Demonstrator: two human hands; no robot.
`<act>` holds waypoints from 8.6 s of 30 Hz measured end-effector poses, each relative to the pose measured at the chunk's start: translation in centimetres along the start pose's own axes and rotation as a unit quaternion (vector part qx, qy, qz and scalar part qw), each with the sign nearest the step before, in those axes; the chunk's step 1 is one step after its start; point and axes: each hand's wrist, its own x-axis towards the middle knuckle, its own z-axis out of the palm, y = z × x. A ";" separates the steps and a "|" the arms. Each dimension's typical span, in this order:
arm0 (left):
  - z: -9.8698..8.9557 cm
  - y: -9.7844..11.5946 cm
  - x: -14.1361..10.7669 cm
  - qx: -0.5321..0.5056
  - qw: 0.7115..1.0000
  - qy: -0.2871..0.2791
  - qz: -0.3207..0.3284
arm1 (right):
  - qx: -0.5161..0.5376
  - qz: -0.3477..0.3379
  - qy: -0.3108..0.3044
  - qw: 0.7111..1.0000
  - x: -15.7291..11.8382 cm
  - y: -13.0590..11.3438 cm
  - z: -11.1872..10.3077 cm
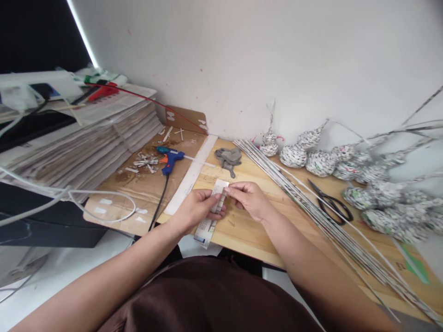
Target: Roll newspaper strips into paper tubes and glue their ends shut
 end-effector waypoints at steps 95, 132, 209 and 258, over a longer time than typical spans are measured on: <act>0.9 -0.7 0.4 -0.002 0.999 -0.006 0.049 | 0.112 0.037 0.006 0.993 -0.3 -0.5 0.7; 1.4 -1.5 0.4 0.080 0.992 0.021 0.097 | 0.135 -0.004 0.059 0.989 -0.4 0.0 1.8; 0.2 -0.7 -0.1 0.077 0.990 0.032 0.114 | 0.059 0.023 0.053 0.997 0.1 0.1 0.7; 0.9 -1.7 0.8 0.151 0.971 0.087 0.164 | 0.140 -0.054 0.099 0.984 -0.5 0.4 2.5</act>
